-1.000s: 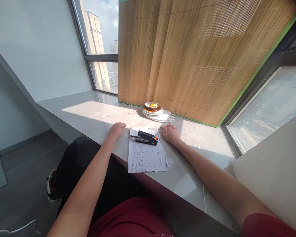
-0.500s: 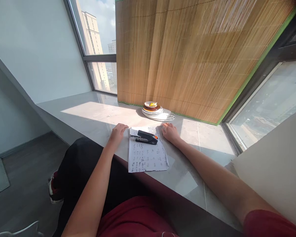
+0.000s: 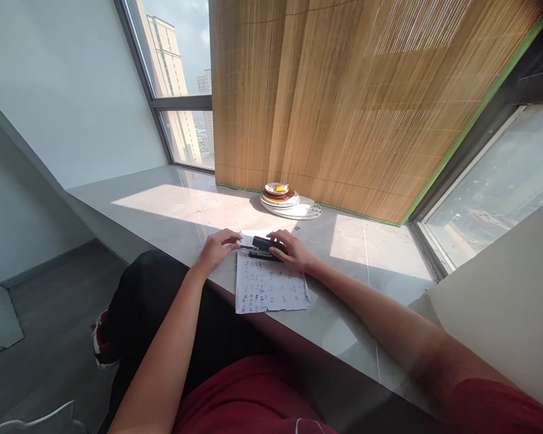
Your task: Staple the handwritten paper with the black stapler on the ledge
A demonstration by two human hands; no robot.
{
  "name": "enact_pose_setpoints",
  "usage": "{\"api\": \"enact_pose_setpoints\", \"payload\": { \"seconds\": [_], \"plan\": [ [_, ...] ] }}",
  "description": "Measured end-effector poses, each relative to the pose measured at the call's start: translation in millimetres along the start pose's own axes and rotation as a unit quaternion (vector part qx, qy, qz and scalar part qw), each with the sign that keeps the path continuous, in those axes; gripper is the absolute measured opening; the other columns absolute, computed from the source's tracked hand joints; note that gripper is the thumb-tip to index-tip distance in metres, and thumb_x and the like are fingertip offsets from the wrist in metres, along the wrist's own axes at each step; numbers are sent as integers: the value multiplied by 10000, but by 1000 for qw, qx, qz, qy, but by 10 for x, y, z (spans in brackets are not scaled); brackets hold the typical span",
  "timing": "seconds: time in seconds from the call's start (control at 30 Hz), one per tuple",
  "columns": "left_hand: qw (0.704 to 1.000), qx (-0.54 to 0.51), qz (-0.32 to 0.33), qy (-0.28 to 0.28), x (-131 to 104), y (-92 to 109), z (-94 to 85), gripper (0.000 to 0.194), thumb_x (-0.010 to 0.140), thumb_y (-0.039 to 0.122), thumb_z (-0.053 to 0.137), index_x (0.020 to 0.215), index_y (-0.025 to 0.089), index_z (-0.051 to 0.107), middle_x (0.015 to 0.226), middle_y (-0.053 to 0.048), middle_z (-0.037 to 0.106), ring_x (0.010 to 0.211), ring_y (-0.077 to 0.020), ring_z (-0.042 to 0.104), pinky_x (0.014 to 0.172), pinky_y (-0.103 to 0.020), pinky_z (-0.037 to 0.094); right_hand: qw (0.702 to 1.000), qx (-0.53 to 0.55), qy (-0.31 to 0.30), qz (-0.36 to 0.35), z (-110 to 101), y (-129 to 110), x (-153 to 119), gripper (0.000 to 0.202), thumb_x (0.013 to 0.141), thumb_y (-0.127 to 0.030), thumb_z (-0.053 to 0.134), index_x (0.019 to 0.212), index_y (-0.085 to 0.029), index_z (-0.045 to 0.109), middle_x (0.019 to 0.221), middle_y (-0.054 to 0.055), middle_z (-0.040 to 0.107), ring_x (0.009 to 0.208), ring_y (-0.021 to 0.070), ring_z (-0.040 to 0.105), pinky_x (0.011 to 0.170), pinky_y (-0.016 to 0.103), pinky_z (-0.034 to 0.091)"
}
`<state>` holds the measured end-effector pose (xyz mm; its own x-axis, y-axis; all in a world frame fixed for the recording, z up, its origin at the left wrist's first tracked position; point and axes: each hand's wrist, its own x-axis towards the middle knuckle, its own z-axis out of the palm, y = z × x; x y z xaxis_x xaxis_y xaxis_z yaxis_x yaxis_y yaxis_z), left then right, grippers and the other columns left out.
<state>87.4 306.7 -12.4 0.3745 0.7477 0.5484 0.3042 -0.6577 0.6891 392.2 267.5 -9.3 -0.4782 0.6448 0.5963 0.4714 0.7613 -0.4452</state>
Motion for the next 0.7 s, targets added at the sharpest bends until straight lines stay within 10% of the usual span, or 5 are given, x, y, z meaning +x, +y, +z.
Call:
{"api": "enact_pose_setpoints", "payload": {
  "seconds": [0.7],
  "plan": [
    [997, 58, -30, -33, 17, 90, -24, 264, 872, 371, 771, 1093, 227, 783, 1123, -80, 813, 983, -263, 758, 874, -412, 613, 998, -22, -64, 5, 65, 81, -21, 422, 1057, -379, 585, 1456, -246, 553, 1353, 139, 685, 1242, 320, 643, 1073, 537, 545]
  ]
}}
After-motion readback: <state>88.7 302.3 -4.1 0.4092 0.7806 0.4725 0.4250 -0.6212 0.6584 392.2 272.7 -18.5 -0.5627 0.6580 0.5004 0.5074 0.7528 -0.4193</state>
